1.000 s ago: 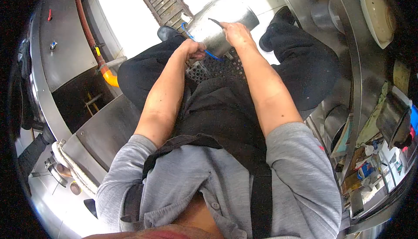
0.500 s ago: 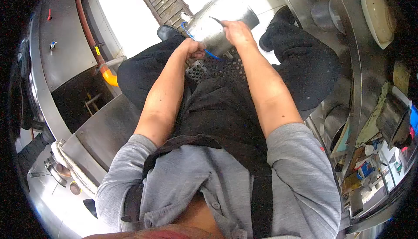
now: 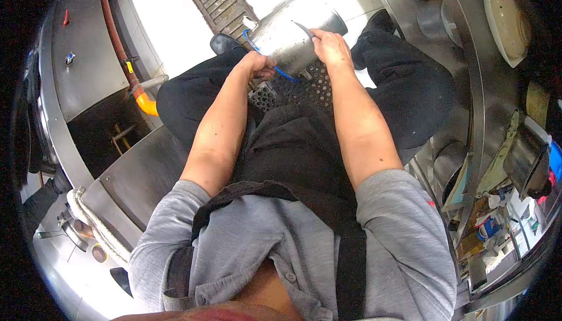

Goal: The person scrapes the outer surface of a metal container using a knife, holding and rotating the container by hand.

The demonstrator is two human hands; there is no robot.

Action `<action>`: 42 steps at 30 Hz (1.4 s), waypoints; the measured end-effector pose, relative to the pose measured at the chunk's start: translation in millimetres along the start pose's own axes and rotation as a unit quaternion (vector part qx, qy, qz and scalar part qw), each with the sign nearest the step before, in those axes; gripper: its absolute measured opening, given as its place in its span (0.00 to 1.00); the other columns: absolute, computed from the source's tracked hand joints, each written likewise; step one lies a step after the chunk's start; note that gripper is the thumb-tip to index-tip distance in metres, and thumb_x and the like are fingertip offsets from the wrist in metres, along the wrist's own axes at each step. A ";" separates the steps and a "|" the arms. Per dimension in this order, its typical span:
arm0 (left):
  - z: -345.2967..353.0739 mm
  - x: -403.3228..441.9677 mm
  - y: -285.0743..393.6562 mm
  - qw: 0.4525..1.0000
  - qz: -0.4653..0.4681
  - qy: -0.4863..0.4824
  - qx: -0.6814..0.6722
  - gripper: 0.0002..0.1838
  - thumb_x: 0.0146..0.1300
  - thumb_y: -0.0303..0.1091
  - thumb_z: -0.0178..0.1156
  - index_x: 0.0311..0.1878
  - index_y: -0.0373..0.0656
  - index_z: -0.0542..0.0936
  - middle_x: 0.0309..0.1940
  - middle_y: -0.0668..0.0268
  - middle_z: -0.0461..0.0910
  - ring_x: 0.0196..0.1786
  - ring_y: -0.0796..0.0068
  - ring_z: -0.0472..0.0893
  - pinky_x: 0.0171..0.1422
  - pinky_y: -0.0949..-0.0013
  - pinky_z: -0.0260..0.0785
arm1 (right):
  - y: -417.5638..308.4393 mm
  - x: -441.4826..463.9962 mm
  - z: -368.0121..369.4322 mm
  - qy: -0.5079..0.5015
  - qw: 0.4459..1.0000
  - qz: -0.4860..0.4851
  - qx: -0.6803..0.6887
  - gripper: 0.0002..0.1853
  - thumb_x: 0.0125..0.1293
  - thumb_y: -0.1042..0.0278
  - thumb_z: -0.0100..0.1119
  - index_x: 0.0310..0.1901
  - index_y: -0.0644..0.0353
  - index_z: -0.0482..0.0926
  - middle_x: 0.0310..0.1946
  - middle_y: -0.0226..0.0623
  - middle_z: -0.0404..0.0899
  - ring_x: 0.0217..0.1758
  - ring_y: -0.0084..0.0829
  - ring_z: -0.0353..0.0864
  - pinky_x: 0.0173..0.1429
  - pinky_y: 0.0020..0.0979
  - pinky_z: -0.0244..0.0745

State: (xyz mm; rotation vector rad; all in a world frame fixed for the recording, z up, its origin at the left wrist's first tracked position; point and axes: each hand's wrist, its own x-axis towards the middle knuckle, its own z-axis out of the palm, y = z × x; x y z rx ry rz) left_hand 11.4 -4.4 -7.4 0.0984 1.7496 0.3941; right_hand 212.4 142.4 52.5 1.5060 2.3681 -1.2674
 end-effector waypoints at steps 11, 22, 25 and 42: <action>0.1 -3.6 2.3 1.000 0.014 0.000 -0.007 0.11 0.54 0.29 0.69 0.35 0.31 0.82 0.31 0.57 0.83 0.29 0.64 0.84 0.33 0.65 0.80 | -3.2 -4.7 3.7 -0.027 0.999 -0.025 -0.040 0.17 0.65 0.62 0.55 0.55 0.38 0.80 0.48 0.41 0.82 0.53 0.44 0.79 0.60 0.40 0.72; 0.8 2.1 0.0 1.000 0.010 0.005 -0.011 0.11 0.54 0.30 0.69 0.35 0.31 0.82 0.31 0.57 0.83 0.30 0.65 0.84 0.33 0.65 0.79 | -4.1 -10.4 2.0 -0.038 0.997 -0.041 -0.051 0.18 0.65 0.65 0.55 0.56 0.39 0.80 0.48 0.41 0.82 0.54 0.43 0.79 0.60 0.39 0.72; 0.8 -2.6 1.2 1.000 0.011 0.009 -0.019 0.11 0.54 0.29 0.69 0.35 0.30 0.82 0.30 0.57 0.83 0.30 0.65 0.84 0.32 0.66 0.79 | 4.5 -6.8 7.3 0.002 0.999 -0.033 -0.015 0.17 0.65 0.65 0.55 0.55 0.40 0.80 0.47 0.41 0.82 0.53 0.44 0.79 0.60 0.40 0.72; 0.4 -3.5 5.1 1.000 0.000 0.001 0.003 0.11 0.56 0.29 0.68 0.36 0.30 0.82 0.32 0.55 0.83 0.31 0.65 0.84 0.33 0.67 0.79 | -5.8 -10.4 11.0 -0.048 0.993 -0.081 -0.072 0.17 0.65 0.65 0.54 0.55 0.41 0.80 0.48 0.43 0.81 0.53 0.45 0.79 0.60 0.40 0.72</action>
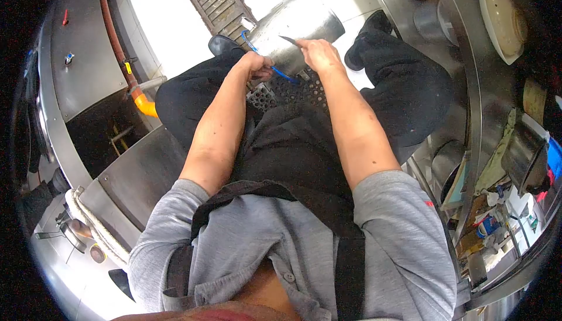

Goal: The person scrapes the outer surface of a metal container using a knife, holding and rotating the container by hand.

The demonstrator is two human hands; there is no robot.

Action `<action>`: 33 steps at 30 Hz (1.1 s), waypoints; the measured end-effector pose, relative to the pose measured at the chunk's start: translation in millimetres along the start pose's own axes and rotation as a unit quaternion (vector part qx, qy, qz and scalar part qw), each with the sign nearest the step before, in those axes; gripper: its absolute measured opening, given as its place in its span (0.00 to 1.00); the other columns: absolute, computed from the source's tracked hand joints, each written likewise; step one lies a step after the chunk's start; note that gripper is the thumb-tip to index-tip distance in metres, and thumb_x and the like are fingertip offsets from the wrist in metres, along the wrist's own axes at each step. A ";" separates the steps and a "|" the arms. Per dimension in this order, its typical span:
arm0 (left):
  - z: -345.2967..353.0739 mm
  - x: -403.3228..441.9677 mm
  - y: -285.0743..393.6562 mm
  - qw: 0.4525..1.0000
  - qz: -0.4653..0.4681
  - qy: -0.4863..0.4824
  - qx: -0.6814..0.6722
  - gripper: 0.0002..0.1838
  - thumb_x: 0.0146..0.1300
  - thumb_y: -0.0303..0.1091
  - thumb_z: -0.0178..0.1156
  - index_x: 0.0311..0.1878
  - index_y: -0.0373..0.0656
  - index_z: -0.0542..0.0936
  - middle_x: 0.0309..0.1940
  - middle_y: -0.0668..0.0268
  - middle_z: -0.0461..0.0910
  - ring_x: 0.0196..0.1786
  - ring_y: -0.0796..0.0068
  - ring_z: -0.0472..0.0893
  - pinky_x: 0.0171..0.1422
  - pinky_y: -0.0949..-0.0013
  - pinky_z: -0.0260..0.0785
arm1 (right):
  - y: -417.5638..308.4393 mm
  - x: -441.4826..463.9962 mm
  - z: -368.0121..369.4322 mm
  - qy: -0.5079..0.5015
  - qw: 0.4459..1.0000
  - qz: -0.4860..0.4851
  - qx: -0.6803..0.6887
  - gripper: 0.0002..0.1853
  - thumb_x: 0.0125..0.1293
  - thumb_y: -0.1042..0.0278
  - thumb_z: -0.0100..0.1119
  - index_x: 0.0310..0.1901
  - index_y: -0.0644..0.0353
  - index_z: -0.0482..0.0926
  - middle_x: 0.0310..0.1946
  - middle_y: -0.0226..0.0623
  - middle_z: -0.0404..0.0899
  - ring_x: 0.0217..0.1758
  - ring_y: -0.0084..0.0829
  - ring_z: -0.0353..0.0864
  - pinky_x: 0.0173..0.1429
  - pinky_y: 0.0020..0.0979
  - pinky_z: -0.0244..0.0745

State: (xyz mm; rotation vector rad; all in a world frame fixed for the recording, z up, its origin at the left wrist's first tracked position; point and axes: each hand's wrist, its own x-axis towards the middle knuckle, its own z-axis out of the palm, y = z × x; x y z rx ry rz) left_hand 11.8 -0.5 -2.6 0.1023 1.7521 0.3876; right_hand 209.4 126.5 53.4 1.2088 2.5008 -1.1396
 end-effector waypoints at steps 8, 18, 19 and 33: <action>0.8 -1.6 -2.1 1.000 0.004 0.006 -0.006 0.10 0.56 0.31 0.68 0.35 0.31 0.82 0.32 0.56 0.84 0.30 0.65 0.84 0.33 0.66 0.79 | 1.0 1.0 -1.0 0.039 0.999 0.009 0.034 0.16 0.65 0.65 0.55 0.54 0.41 0.81 0.46 0.44 0.82 0.51 0.46 0.80 0.58 0.41 0.73; -0.7 6.3 -3.9 1.000 -0.024 -0.003 0.006 0.11 0.54 0.31 0.69 0.35 0.33 0.82 0.32 0.57 0.84 0.32 0.66 0.84 0.35 0.65 0.78 | 4.1 2.4 -12.8 0.057 0.996 0.052 0.047 0.17 0.65 0.62 0.55 0.55 0.43 0.79 0.47 0.44 0.81 0.53 0.45 0.79 0.59 0.40 0.72; -0.6 3.9 -1.8 1.000 -0.023 -0.002 0.005 0.11 0.54 0.31 0.69 0.35 0.33 0.82 0.32 0.57 0.84 0.32 0.66 0.84 0.35 0.65 0.78 | 4.8 1.1 -11.2 0.060 0.995 0.062 0.043 0.17 0.65 0.62 0.55 0.56 0.42 0.79 0.48 0.44 0.81 0.54 0.45 0.79 0.60 0.40 0.72; 1.8 -8.2 1.3 1.000 0.005 0.012 -0.002 0.10 0.54 0.28 0.68 0.35 0.31 0.81 0.30 0.57 0.83 0.30 0.65 0.84 0.31 0.68 0.79 | -1.4 2.6 -8.7 0.066 0.995 0.017 0.079 0.16 0.65 0.63 0.55 0.55 0.42 0.80 0.47 0.45 0.82 0.52 0.45 0.80 0.59 0.40 0.73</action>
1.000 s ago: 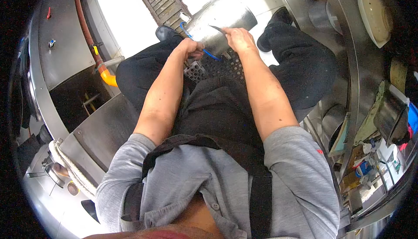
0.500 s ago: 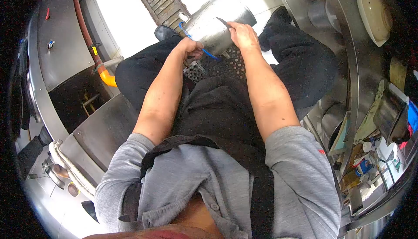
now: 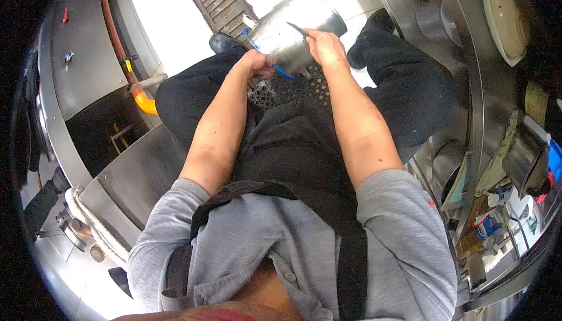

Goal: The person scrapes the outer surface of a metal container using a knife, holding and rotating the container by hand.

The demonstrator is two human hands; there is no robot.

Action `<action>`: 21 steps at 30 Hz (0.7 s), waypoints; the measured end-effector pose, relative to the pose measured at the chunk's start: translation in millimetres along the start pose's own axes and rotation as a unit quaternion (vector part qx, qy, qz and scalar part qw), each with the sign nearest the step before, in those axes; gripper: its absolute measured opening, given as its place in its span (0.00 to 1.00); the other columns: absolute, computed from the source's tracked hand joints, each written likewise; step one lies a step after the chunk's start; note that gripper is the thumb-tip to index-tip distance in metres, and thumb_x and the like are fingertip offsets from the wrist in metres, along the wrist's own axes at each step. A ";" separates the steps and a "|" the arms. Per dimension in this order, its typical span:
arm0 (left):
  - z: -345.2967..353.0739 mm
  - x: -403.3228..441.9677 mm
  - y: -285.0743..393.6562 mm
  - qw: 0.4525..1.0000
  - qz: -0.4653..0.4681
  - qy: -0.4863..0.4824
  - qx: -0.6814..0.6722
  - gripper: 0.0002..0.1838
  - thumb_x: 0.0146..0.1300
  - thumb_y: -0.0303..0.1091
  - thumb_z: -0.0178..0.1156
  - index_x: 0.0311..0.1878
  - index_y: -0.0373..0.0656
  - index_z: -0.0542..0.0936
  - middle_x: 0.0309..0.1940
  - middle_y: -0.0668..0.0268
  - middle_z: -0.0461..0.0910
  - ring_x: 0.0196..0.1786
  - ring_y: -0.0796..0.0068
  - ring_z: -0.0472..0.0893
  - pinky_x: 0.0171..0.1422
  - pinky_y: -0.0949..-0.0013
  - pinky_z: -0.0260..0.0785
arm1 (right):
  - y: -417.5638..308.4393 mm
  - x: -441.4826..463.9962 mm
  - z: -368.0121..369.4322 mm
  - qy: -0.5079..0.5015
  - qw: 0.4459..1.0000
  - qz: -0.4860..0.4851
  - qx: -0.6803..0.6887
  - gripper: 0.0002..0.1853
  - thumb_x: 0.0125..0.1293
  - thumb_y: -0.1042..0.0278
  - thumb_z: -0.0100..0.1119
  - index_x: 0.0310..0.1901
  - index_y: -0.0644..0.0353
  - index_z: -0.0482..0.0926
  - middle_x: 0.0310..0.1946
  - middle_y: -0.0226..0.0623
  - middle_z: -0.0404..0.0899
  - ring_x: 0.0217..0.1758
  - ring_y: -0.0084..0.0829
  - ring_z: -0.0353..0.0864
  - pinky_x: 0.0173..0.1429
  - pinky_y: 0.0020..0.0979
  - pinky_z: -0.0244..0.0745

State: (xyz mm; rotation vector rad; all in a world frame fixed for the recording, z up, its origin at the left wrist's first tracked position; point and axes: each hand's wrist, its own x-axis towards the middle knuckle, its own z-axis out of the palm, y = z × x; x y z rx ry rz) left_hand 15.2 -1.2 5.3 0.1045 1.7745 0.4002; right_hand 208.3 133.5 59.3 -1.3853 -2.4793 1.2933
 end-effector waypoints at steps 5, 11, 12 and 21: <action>-1.0 1.6 0.9 1.000 0.006 -0.008 -0.008 0.10 0.54 0.29 0.68 0.36 0.31 0.81 0.31 0.56 0.83 0.31 0.65 0.84 0.34 0.66 0.80 | 14.2 4.2 10.4 0.009 0.999 0.042 -0.005 0.17 0.65 0.63 0.55 0.55 0.40 0.80 0.46 0.44 0.82 0.52 0.45 0.80 0.59 0.40 0.73; 0.4 5.0 -3.5 1.000 0.010 -0.007 -0.016 0.11 0.55 0.29 0.67 0.36 0.30 0.81 0.32 0.56 0.83 0.32 0.63 0.84 0.35 0.65 0.80 | 3.9 -0.4 9.1 -0.033 0.997 0.011 -0.066 0.17 0.66 0.62 0.55 0.56 0.39 0.79 0.45 0.44 0.82 0.51 0.45 0.80 0.58 0.41 0.73; 0.4 6.4 -4.2 1.000 0.009 -0.006 -0.017 0.11 0.55 0.29 0.67 0.36 0.30 0.81 0.33 0.55 0.83 0.32 0.63 0.84 0.35 0.65 0.80 | 3.2 0.2 7.0 -0.033 0.997 0.011 -0.066 0.17 0.66 0.62 0.55 0.56 0.39 0.79 0.45 0.44 0.82 0.51 0.45 0.80 0.58 0.41 0.73; -1.0 8.4 -3.5 1.000 -0.001 -0.004 -0.014 0.11 0.54 0.28 0.68 0.37 0.29 0.81 0.32 0.56 0.83 0.32 0.64 0.85 0.33 0.67 0.80 | 11.7 0.2 8.8 -0.038 0.997 0.042 -0.047 0.18 0.66 0.64 0.55 0.57 0.39 0.78 0.48 0.42 0.82 0.53 0.45 0.79 0.60 0.39 0.72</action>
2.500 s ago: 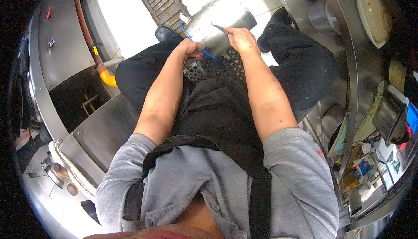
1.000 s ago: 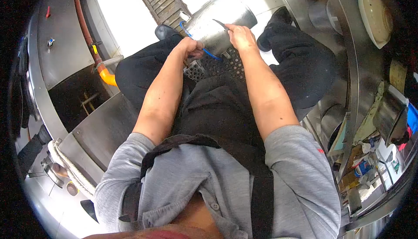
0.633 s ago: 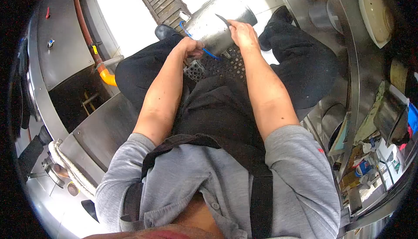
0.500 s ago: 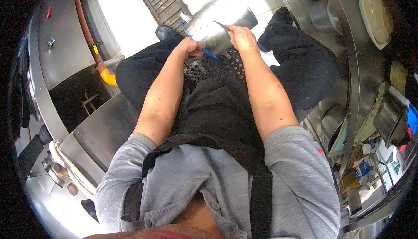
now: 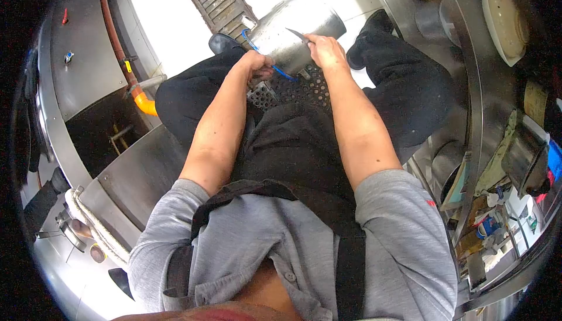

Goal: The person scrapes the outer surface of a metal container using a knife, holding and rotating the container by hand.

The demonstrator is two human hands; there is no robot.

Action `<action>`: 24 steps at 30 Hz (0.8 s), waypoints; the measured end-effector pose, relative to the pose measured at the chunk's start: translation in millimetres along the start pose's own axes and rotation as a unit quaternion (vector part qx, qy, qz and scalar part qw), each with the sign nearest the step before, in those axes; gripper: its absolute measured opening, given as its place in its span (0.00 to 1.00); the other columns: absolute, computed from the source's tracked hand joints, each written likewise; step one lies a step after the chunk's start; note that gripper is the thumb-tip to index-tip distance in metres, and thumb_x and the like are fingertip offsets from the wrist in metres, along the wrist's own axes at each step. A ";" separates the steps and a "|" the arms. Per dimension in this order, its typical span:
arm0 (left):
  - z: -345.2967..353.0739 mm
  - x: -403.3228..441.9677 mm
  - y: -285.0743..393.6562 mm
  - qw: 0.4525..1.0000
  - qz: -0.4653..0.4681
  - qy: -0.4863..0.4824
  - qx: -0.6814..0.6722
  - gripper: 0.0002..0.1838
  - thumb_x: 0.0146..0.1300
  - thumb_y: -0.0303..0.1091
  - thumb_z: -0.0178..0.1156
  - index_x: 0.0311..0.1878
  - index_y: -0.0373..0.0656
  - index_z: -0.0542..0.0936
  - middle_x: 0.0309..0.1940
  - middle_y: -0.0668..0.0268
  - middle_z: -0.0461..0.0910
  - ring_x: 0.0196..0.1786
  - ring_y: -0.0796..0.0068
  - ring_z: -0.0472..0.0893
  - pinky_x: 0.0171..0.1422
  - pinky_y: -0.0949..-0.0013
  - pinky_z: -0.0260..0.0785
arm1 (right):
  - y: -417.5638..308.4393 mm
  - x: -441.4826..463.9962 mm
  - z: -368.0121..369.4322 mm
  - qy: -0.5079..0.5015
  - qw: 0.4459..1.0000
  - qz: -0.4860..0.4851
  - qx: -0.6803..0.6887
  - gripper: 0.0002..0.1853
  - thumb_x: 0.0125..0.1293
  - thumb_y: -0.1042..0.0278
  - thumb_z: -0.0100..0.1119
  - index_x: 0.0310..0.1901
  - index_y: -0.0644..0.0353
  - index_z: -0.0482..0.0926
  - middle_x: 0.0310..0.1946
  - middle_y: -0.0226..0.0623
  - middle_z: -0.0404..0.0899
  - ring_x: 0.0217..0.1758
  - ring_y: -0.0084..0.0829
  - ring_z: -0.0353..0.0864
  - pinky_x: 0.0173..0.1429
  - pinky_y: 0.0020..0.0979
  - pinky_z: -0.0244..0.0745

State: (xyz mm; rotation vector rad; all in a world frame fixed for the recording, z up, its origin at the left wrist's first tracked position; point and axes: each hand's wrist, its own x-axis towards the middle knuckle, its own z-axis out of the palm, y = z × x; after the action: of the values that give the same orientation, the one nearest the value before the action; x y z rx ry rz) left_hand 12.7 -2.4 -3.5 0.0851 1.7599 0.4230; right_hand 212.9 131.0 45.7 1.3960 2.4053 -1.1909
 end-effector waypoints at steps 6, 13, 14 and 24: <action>-0.4 2.1 -0.6 1.000 0.003 -0.005 0.000 0.11 0.54 0.27 0.68 0.36 0.29 0.81 0.32 0.56 0.83 0.32 0.64 0.85 0.33 0.67 0.81 | -5.4 -1.1 -4.2 -0.022 0.999 -0.026 -0.019 0.18 0.66 0.64 0.55 0.57 0.38 0.78 0.50 0.41 0.81 0.55 0.43 0.79 0.61 0.38 0.71; 0.1 -2.6 0.7 1.000 0.010 -0.002 0.003 0.10 0.55 0.28 0.68 0.35 0.29 0.81 0.32 0.56 0.83 0.32 0.63 0.85 0.35 0.65 0.80 | 2.7 2.4 -4.3 0.025 1.000 0.003 0.007 0.17 0.66 0.63 0.55 0.56 0.40 0.79 0.49 0.42 0.81 0.54 0.44 0.79 0.61 0.38 0.72; -0.2 -0.7 0.1 1.000 0.011 -0.006 0.004 0.11 0.55 0.28 0.68 0.36 0.29 0.81 0.32 0.56 0.83 0.32 0.63 0.84 0.35 0.66 0.80 | 4.8 2.7 -1.6 0.026 1.000 0.004 0.007 0.17 0.66 0.63 0.55 0.56 0.40 0.79 0.49 0.42 0.81 0.54 0.44 0.79 0.61 0.38 0.72; 1.1 -1.6 1.9 1.000 -0.006 -0.001 0.005 0.11 0.56 0.27 0.67 0.37 0.28 0.81 0.33 0.55 0.83 0.33 0.62 0.85 0.33 0.65 0.80 | -0.4 3.6 -6.2 0.025 0.999 -0.039 0.022 0.17 0.65 0.64 0.56 0.56 0.41 0.80 0.48 0.42 0.82 0.53 0.45 0.79 0.60 0.39 0.72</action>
State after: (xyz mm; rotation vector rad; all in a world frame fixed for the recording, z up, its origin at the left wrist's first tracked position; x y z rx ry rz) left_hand 13.8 -0.8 -1.5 0.0820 1.7592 0.4056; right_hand 212.2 137.6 48.6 1.3705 2.5045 -1.2476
